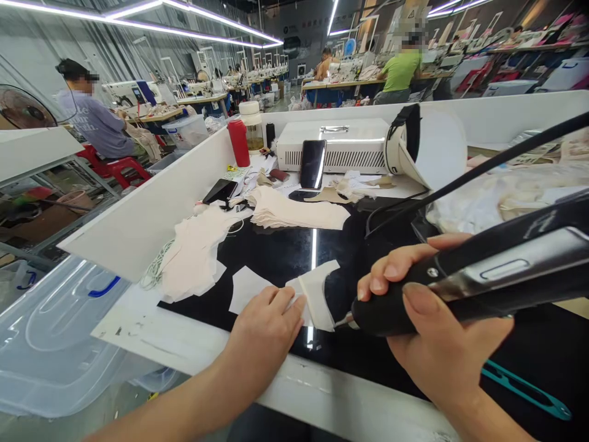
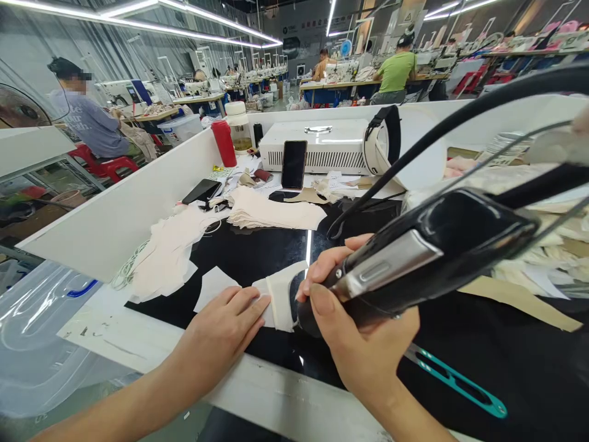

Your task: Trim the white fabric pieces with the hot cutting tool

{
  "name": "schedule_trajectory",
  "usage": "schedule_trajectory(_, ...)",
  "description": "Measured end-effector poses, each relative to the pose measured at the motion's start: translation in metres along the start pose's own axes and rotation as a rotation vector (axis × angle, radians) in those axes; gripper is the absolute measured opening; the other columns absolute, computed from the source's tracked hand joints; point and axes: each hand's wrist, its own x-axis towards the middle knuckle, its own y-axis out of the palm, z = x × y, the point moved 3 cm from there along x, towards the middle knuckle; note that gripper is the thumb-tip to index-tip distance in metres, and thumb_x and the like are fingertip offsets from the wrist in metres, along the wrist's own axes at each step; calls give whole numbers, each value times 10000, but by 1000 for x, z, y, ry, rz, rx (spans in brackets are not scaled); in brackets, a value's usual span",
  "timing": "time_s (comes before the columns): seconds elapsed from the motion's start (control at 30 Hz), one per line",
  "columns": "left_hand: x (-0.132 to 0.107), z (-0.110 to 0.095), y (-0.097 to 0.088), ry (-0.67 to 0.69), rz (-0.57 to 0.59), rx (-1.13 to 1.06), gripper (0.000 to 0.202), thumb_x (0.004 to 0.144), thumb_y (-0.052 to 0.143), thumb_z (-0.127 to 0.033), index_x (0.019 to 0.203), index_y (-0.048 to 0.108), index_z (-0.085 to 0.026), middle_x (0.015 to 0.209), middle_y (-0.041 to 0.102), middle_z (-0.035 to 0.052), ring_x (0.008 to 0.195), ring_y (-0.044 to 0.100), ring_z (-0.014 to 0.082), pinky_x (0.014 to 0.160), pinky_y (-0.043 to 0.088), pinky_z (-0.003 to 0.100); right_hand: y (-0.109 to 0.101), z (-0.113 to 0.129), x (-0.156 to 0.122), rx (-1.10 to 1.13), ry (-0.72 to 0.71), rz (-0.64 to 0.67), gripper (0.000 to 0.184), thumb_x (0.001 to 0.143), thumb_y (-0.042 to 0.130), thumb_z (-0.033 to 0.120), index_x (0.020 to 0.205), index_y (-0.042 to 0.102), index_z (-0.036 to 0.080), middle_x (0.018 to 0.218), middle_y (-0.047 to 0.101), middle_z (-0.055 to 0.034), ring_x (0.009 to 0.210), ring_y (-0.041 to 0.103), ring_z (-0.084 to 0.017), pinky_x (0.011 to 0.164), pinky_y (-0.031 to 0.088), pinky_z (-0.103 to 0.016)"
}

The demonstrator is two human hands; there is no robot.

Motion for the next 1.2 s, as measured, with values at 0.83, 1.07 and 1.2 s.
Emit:
schedule_trajectory(0.83, 6, -24, 7, 377, -307, -184, 229, 1181, 556, -26, 1180, 784, -45, 1094, 860, 118, 1016, 838, 183, 998, 734, 301, 1, 1, -4, 17, 16, 56, 399, 913, 1015, 323, 1200, 737, 316, 861, 744, 55, 660, 734, -157, 602, 691, -291)
schedule_trajectory(1.07, 6, -17, 8, 309, -328, -226, 273, 1246, 538, -162, 1219, 789, -56, 1134, 878, 105, 1059, 856, 184, 1038, 726, 298, 0, 0, -4, 31, 26, 64, 396, 918, 1007, 310, 1204, 733, 318, 871, 749, 63, 678, 744, -155, 620, 705, -286)
schedule_trajectory(1.2, 8, -14, 6, 282, -333, -242, 266, 1245, 540, -170, 1204, 784, -75, 1156, 876, 98, 1088, 850, 199, 1049, 716, 311, -1, 3, -2, 10, 14, 66, 393, 907, 1011, 316, 1184, 731, 313, 848, 744, 70, 672, 732, -155, 610, 699, -278)
